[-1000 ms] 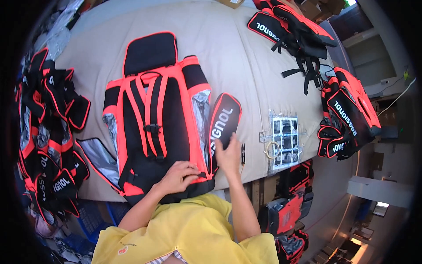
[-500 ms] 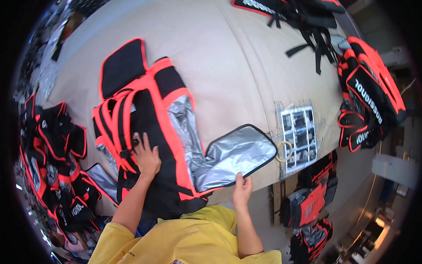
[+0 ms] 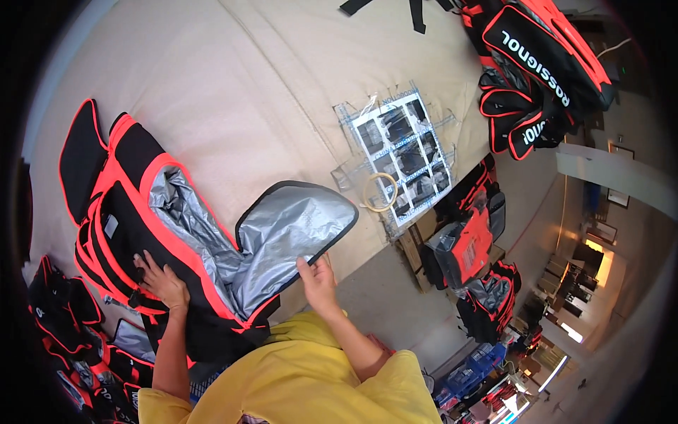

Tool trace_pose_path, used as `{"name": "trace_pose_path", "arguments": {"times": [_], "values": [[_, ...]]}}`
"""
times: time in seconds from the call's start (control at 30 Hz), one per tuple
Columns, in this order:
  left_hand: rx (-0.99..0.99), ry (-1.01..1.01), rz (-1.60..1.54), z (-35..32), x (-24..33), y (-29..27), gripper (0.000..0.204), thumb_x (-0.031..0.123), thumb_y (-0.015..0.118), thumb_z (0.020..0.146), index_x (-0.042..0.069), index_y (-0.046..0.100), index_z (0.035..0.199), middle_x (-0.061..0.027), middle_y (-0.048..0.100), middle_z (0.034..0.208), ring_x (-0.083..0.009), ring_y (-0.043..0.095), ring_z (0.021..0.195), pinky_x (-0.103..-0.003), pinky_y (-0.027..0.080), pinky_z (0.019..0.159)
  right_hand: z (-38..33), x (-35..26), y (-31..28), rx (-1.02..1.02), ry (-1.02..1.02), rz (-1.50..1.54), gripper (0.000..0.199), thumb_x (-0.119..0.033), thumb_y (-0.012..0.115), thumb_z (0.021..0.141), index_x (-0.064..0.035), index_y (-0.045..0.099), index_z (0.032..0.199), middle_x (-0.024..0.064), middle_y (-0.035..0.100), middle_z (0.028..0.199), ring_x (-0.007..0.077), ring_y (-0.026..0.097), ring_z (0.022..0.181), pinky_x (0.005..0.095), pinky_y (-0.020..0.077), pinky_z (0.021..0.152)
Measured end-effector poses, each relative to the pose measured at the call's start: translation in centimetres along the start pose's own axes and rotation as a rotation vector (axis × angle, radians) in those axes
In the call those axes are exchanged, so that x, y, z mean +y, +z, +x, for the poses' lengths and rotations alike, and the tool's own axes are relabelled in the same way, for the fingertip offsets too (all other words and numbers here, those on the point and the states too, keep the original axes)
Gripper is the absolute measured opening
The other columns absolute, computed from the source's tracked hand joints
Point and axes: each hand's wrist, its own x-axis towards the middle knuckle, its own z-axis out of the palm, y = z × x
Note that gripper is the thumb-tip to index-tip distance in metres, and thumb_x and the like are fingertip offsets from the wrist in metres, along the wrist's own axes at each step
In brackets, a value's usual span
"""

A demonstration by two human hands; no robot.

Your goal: A worker inspects and prepares red and black backpacks on a table in a factory.

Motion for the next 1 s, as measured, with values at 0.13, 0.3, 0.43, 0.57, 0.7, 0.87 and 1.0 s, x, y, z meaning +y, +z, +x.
{"name": "trace_pose_path", "arguments": {"times": [0.13, 0.3, 0.43, 0.57, 0.7, 0.87, 1.0], "values": [[-0.012, -0.002, -0.012, 0.1, 0.2, -0.3, 0.075, 0.033, 0.045, 0.106, 0.004, 0.025, 0.172, -0.0235, 0.018, 0.181, -0.0427, 0.015, 0.167, -0.067, 0.008, 0.130, 0.2, -0.3, -0.1, -0.040, -0.073, -0.046, 0.025, -0.018, 0.068, 0.111, -0.0026, 0.067, 0.131, -0.0056, 0.071, 0.107, 0.0001, 0.057, 0.087, 0.0211, 0.0464, 0.080], [-0.015, -0.004, 0.015, -0.1, 0.4, -0.5, 0.073, 0.033, 0.043, 0.107, 0.004, 0.026, 0.172, -0.0230, 0.018, 0.181, -0.0431, 0.015, 0.167, -0.067, 0.008, 0.131, 0.8, -0.8, 0.1, -0.038, -0.034, -0.086, 0.022, -0.019, 0.068, 0.111, -0.0046, 0.068, 0.127, -0.0092, 0.065, 0.100, -0.0005, 0.049, 0.081, 0.0208, 0.0417, 0.074], [-0.028, -0.022, 0.009, -0.1, 0.5, -0.6, 0.073, 0.033, 0.042, 0.107, 0.004, 0.026, 0.172, -0.0232, 0.017, 0.181, -0.0439, 0.016, 0.167, -0.066, 0.010, 0.131, 1.1, -1.1, 0.3, -0.034, -0.025, -0.104, 0.019, -0.019, 0.068, 0.111, -0.0053, 0.069, 0.124, -0.0103, 0.062, 0.096, -0.0001, 0.046, 0.078, 0.0205, 0.0394, 0.071], [-0.040, -0.034, 0.007, -0.2, 0.7, -0.6, 0.073, 0.033, 0.042, 0.107, 0.003, 0.026, 0.172, -0.0231, 0.016, 0.181, -0.0440, 0.016, 0.167, -0.065, 0.012, 0.131, 1.2, -1.2, 0.3, -0.049, -0.083, -0.140, 0.019, -0.021, 0.070, 0.109, -0.0085, 0.069, 0.123, -0.0091, 0.066, 0.091, -0.0003, 0.052, 0.076, 0.0205, 0.0433, 0.068], [-0.057, -0.051, -0.004, -0.3, 0.6, -0.5, 0.074, 0.034, 0.042, 0.107, 0.003, 0.026, 0.172, -0.0233, 0.016, 0.181, -0.0437, 0.015, 0.167, -0.066, 0.012, 0.130, 1.4, -1.9, 0.6, -0.023, -0.084, -0.142, 0.021, -0.021, 0.070, 0.109, -0.0058, 0.069, 0.123, -0.0055, 0.071, 0.099, 0.0017, 0.058, 0.083, 0.0222, 0.0473, 0.074], [-0.091, -0.056, -0.013, -0.4, 0.5, -0.7, 0.080, 0.037, 0.048, 0.103, 0.001, 0.026, 0.172, -0.0252, 0.016, 0.181, -0.0434, 0.014, 0.168, -0.067, 0.013, 0.129, 1.9, -4.1, 1.4, 0.006, -0.096, -0.188, 0.026, -0.020, 0.072, 0.108, 0.0025, 0.072, 0.120, 0.0022, 0.076, 0.111, 0.0081, 0.065, 0.097, 0.0273, 0.0517, 0.088], [-0.089, -0.040, -0.053, -0.3, 0.8, -1.3, 0.082, 0.033, 0.052, 0.099, 0.000, 0.027, 0.170, -0.0280, 0.017, 0.180, -0.0465, 0.015, 0.167, -0.065, 0.015, 0.130, 2.2, -5.4, 2.1, 0.009, -0.126, -0.193, 0.027, -0.018, 0.071, 0.107, 0.0051, 0.073, 0.121, 0.0047, 0.077, 0.113, 0.0115, 0.067, 0.102, 0.0299, 0.0527, 0.093]]}}
